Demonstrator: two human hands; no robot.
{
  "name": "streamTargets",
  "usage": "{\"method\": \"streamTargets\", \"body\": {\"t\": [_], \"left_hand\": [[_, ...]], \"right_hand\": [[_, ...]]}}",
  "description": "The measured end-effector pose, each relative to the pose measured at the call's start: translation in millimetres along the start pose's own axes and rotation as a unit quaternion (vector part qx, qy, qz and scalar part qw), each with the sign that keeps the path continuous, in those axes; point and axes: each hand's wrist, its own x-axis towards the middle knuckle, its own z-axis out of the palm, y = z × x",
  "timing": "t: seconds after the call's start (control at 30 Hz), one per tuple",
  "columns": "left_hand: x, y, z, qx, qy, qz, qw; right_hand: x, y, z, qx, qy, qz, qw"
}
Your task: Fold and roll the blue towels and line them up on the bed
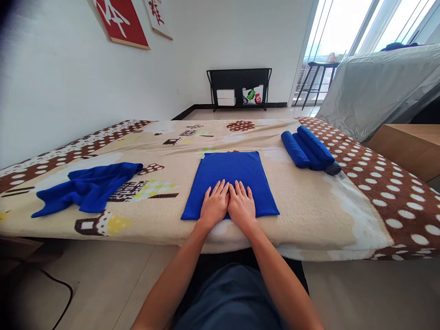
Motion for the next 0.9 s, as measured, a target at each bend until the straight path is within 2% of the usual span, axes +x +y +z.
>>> {"method": "streamTargets", "body": {"t": [0.9], "left_hand": [[0.1,0.3,-0.1,-0.006,0.0,0.0,1.0]], "right_hand": [[-1.7,0.2,-4.5,0.006,0.001,0.004,1.0]]}}
